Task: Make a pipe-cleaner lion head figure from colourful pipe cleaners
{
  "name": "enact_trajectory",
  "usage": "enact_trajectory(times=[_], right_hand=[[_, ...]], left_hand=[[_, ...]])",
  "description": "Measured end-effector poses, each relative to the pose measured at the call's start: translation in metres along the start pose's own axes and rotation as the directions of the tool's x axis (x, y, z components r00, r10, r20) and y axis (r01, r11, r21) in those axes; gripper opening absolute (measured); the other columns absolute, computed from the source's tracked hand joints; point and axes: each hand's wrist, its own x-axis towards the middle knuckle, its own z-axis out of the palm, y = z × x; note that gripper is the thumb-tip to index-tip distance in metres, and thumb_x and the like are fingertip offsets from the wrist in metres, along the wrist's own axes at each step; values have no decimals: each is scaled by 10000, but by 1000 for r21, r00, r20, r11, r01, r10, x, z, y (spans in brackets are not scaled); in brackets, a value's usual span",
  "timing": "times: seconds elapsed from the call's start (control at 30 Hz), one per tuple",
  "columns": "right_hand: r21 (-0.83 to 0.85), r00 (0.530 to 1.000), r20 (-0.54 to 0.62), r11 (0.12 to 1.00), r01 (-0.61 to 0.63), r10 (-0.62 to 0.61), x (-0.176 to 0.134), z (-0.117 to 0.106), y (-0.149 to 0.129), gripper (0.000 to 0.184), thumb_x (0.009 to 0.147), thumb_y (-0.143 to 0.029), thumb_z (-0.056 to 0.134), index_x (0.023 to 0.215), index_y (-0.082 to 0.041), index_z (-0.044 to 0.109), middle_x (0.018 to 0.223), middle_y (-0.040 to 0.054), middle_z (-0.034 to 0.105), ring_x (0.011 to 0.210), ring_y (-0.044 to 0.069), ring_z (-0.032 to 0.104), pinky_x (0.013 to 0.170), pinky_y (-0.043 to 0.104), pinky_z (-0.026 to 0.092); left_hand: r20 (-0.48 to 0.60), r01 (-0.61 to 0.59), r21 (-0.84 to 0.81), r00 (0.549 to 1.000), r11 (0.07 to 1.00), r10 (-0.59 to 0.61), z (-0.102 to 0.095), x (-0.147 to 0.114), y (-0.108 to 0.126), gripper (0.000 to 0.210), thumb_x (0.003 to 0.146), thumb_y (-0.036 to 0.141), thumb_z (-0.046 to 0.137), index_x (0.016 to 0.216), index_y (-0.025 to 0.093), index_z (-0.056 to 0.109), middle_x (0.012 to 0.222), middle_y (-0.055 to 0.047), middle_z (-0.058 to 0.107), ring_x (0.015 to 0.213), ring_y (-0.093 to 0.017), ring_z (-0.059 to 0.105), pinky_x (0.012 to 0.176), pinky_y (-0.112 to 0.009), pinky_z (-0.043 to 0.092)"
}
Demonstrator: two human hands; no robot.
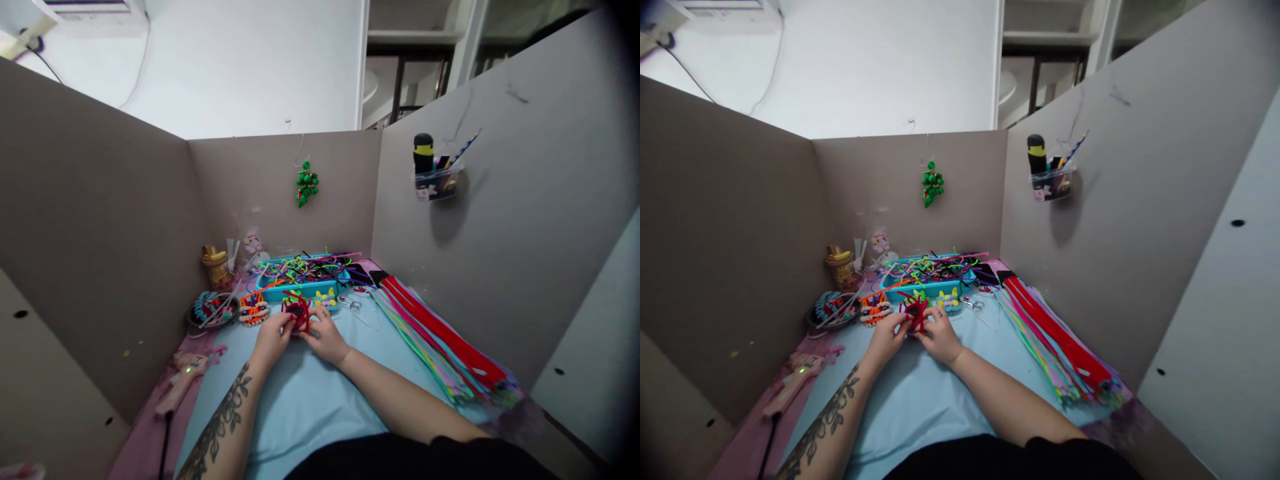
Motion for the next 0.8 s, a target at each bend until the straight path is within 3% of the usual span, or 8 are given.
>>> enact_trajectory(times=[0.47, 0.8], right_hand=[[-22, 995, -47, 995, -94, 93, -2, 17, 17, 106, 768, -110, 554, 773, -197, 615, 891, 48, 521, 920, 205, 492, 852, 371, 428], [18, 988, -67, 990, -139, 140, -1, 14, 18, 98, 747, -120, 547, 799, -196, 578, 893, 56, 540, 923, 223, 492, 878, 384, 400]], left_hand=[[20, -10, 110, 1000, 994, 8, 0, 8, 0, 230, 878, 251, 443, 828, 189, 658, 839, -75, 699, 785, -188, 629, 717, -275, 460], [-18, -1, 16, 1000, 1000, 1, 2, 5, -6, 187, 858, 210, 464, 918, 181, 638, 920, -76, 707, 842, -197, 646, 762, -300, 484]])
